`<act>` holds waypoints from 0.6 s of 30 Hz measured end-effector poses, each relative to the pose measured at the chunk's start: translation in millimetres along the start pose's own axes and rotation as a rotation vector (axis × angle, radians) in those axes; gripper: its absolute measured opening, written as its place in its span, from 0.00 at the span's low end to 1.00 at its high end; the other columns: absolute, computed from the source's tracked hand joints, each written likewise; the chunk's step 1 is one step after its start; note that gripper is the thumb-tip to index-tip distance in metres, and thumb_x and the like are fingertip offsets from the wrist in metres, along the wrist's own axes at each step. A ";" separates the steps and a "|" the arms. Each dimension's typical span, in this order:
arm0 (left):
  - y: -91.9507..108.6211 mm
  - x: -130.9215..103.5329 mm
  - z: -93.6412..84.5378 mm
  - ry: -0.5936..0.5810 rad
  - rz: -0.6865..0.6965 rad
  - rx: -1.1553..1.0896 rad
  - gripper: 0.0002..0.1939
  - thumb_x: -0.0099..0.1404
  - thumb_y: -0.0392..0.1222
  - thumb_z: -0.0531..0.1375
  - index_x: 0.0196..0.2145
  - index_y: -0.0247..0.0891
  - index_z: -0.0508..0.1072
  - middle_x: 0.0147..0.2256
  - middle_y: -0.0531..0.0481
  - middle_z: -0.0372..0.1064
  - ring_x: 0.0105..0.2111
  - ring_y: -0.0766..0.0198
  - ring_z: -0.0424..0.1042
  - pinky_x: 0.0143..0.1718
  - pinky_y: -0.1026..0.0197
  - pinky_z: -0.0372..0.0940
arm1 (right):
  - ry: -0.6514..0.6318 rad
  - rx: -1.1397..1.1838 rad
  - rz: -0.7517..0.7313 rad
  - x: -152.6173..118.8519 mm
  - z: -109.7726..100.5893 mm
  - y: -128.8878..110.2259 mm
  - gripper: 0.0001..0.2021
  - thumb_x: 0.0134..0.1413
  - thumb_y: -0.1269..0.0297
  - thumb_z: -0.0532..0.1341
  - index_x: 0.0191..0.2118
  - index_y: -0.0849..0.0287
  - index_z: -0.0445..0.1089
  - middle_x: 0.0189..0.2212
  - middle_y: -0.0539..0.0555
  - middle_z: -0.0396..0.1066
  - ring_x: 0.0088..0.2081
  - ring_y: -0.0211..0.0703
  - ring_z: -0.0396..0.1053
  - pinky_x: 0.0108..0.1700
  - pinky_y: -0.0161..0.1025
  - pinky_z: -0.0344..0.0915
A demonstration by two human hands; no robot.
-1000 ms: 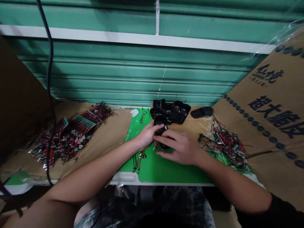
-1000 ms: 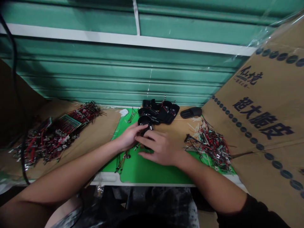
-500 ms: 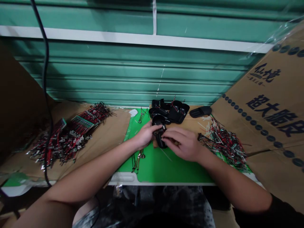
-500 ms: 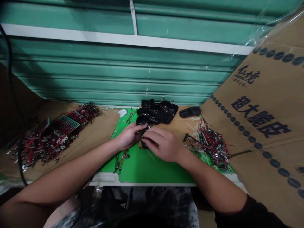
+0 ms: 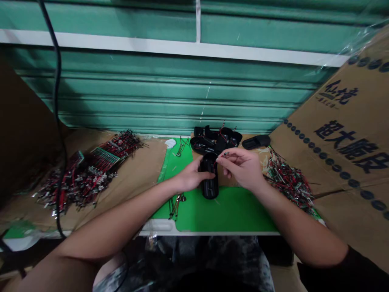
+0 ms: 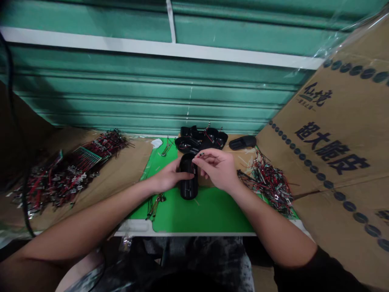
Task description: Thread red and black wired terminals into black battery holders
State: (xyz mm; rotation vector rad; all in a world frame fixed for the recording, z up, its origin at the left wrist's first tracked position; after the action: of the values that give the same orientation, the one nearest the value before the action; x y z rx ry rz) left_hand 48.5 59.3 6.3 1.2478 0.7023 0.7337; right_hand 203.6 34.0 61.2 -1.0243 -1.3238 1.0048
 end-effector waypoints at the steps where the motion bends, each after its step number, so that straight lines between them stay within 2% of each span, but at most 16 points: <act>1: -0.2 -0.3 1.7 -0.016 0.006 0.016 0.25 0.54 0.36 0.73 0.49 0.36 0.73 0.41 0.49 0.75 0.43 0.55 0.72 0.50 0.52 0.66 | 0.004 -0.010 -0.005 -0.1 0.8 1.8 0.17 0.50 0.50 0.78 0.35 0.58 0.79 0.24 0.51 0.77 0.18 0.36 0.67 0.17 0.35 0.63; 6: -2.5 -0.4 4.2 -0.062 0.041 0.095 0.27 0.58 0.37 0.70 0.54 0.36 0.73 0.50 0.43 0.75 0.56 0.47 0.70 0.62 0.45 0.62 | 0.022 -0.147 -0.084 -1.8 4.7 4.1 0.11 0.49 0.56 0.78 0.34 0.57 0.85 0.25 0.52 0.79 0.22 0.37 0.65 0.23 0.37 0.62; 10: -3.1 -0.2 4.3 -0.079 0.049 0.111 0.26 0.59 0.37 0.69 0.55 0.36 0.74 0.52 0.43 0.75 0.57 0.46 0.69 0.64 0.43 0.62 | 0.012 -0.197 -0.103 -2.4 6.3 3.0 0.08 0.50 0.58 0.78 0.34 0.55 0.86 0.27 0.53 0.81 0.22 0.37 0.63 0.24 0.37 0.61; 15: -1.1 -1.8 5.4 -0.070 0.035 0.093 0.24 0.59 0.38 0.69 0.53 0.37 0.75 0.49 0.44 0.75 0.56 0.48 0.70 0.61 0.47 0.63 | -0.027 -0.202 -0.115 -1.3 7.3 7.1 0.07 0.53 0.58 0.76 0.36 0.54 0.86 0.31 0.53 0.83 0.24 0.39 0.67 0.27 0.38 0.65; 18: -9.7 -4.2 3.2 -0.039 -0.117 0.049 0.27 0.62 0.44 0.69 0.58 0.39 0.73 0.43 0.47 0.75 0.44 0.54 0.73 0.47 0.54 0.68 | 0.004 -0.257 -0.184 -1.1 5.0 7.4 0.06 0.55 0.59 0.76 0.37 0.55 0.86 0.32 0.54 0.83 0.25 0.39 0.68 0.27 0.39 0.64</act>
State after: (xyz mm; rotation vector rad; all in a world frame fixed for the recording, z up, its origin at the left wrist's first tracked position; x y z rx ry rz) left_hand 49.6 52.5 -2.4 1.2514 0.7590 0.5973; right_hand 198.7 34.8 53.7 -1.0710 -1.5413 0.7067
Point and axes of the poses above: each hand's wrist, its own x-axis towards the middle knuckle, its own z-axis out of the palm, y = z × x, the point moved 7 cm from there along x, towards the middle knuckle
